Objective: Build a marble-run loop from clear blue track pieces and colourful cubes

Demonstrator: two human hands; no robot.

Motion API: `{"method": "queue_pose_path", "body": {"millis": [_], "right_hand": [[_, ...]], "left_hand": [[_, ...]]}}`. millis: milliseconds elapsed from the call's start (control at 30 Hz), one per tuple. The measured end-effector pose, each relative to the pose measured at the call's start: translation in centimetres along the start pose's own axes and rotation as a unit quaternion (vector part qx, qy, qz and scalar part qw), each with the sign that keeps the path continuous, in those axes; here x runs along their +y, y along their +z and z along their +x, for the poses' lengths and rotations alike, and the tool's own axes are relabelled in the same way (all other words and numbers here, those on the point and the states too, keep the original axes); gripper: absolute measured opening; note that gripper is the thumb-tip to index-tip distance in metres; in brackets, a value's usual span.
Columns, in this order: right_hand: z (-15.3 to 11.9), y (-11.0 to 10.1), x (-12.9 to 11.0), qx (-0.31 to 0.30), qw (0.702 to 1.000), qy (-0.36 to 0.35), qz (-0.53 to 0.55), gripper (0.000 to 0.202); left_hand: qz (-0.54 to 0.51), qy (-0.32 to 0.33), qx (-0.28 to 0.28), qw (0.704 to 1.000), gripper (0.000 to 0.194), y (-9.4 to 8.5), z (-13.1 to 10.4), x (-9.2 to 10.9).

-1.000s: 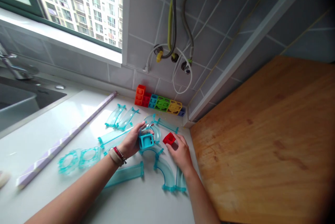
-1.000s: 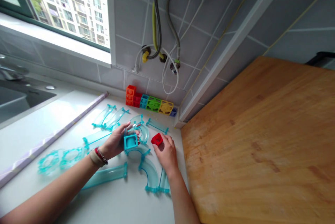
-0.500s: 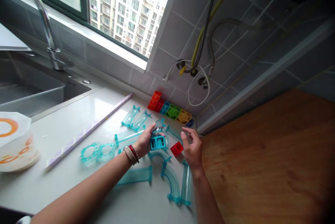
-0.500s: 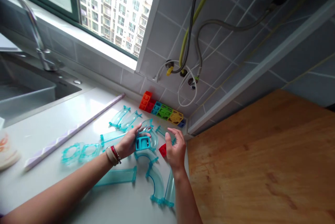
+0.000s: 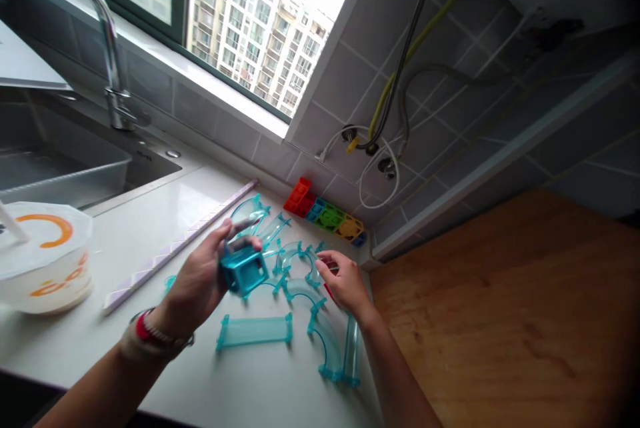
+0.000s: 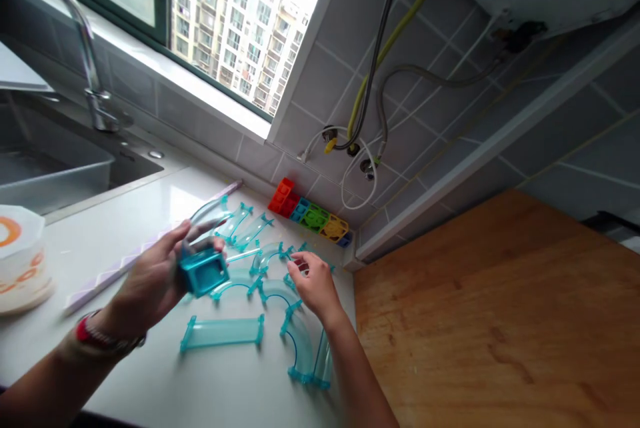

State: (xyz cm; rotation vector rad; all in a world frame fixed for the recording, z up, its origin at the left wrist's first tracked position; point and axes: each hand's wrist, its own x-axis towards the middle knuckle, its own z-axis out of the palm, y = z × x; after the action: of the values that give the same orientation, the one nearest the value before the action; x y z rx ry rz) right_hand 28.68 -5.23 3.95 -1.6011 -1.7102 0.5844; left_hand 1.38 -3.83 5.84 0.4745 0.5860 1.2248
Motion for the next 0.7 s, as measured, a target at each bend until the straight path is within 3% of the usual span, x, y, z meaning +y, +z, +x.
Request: {"method": "queue_pose_path", "body": {"millis": [100, 167, 233, 333, 433, 533, 700], "right_hand": [[0.7, 0.4, -1.3, -0.017, 1.0, -0.014, -0.004, 0.025], [0.3, 1.2, -2.2, -0.029, 0.999, -0.031, -0.005, 0.025], [-0.8, 2.1, -3.0, -0.059, 0.997, -0.045, -0.006, 0.026], [-3.5, 3.6, -3.9, -0.135, 0.987, -0.074, -0.047, 0.028], [-6.3, 5.1, -4.3, -0.201, 0.963, -0.129, -0.124, 0.048], [-8.3, 6.9, -3.9, -0.219, 0.944, -0.162, -0.185, 0.067], [-10.3, 8.3, -2.4, -0.2, 0.943, -0.154, -0.215, 0.066]], "left_hand": [[-0.002, -0.05, 0.087, 0.995, 0.05, -5.0, -6.1, -0.6], [-0.011, -0.128, 0.155, 0.98, 0.055, -8.8, -9.3, -1.8], [-0.017, -0.198, 0.196, 0.96, 0.058, -12.4, -11.6, -2.8], [-0.02, -0.21, 0.244, 0.947, 0.063, -15.5, -13.5, -3.2], [-0.007, -0.188, 0.264, 0.946, 0.055, -15.1, -14.4, -2.4], [0.016, -0.148, 0.248, 0.957, 0.039, -12.3, -14.6, -1.8], [0.046, -0.089, 0.187, 0.977, 0.04, -8.4, -13.5, -2.4]]}}
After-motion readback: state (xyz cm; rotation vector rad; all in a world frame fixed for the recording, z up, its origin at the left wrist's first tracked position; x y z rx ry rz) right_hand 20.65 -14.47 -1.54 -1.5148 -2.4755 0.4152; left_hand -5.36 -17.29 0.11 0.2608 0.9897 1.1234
